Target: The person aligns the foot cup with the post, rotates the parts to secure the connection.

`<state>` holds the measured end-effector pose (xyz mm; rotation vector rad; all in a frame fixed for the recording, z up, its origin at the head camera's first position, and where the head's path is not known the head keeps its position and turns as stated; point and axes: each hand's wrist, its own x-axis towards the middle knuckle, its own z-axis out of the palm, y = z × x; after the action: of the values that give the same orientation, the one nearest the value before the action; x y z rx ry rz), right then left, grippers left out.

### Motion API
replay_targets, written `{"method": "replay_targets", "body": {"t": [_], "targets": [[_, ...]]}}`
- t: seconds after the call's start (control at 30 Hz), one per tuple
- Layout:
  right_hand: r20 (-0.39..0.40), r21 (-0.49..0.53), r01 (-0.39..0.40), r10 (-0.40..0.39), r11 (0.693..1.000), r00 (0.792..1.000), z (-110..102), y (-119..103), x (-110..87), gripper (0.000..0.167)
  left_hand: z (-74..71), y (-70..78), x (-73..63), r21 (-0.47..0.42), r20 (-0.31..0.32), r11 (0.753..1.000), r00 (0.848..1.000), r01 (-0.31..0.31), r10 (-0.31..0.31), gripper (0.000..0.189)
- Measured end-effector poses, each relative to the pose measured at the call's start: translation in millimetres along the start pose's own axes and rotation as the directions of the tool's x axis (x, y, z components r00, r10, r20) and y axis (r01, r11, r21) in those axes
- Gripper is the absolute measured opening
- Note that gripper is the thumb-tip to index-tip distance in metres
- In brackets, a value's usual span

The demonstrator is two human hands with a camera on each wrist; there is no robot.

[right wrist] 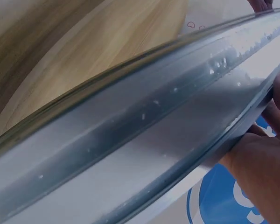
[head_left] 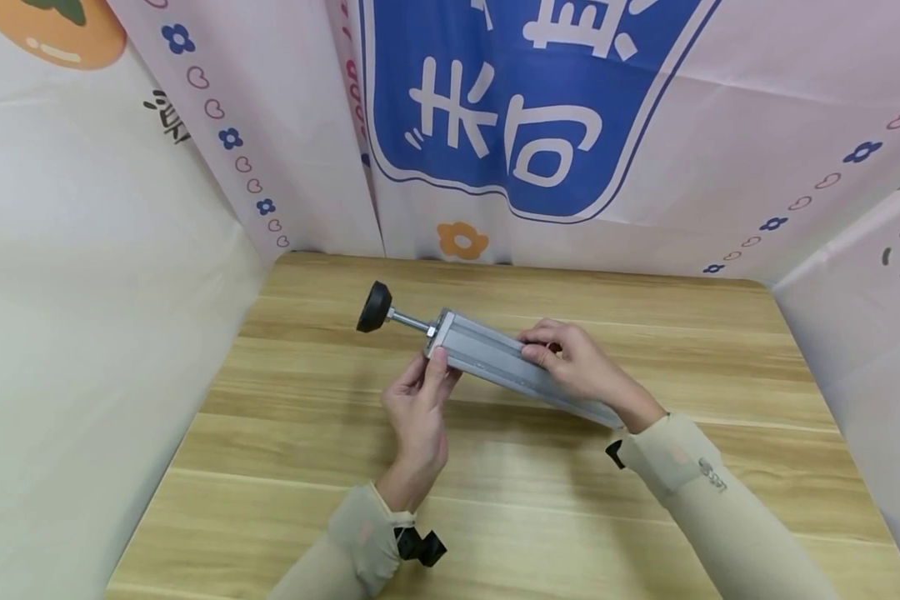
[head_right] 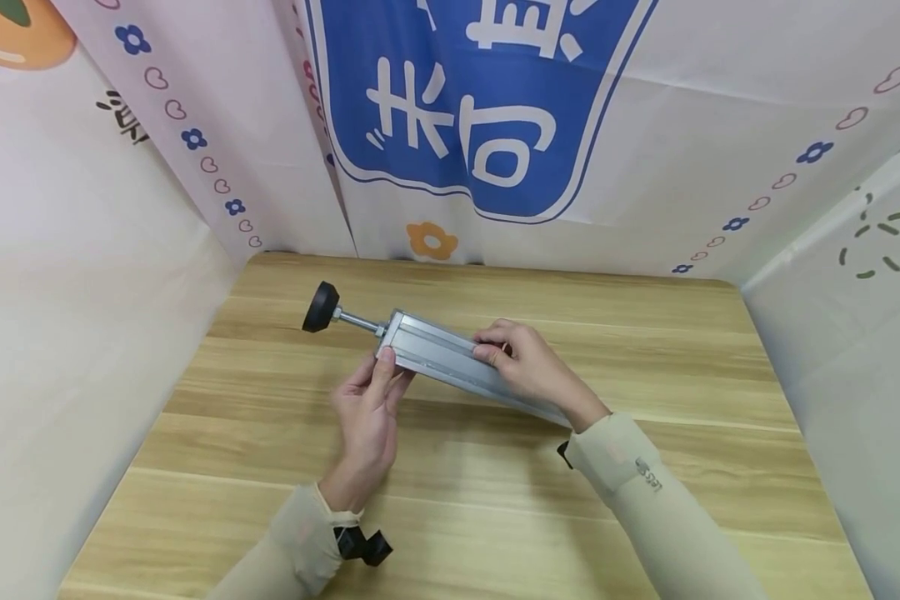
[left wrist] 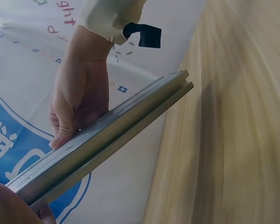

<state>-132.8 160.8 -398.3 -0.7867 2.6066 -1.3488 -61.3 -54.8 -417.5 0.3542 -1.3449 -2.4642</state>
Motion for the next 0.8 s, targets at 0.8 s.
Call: {"method": "replay_targets", "body": {"t": [0.8], "targets": [[0.270,0.062,-0.122,0.101,0.991,0.958,-4.3,22.2,26.2,0.025,-16.9,-19.3,0.0,-0.054,-0.088,0.980,0.977,0.190,-0.194,0.039]]}}
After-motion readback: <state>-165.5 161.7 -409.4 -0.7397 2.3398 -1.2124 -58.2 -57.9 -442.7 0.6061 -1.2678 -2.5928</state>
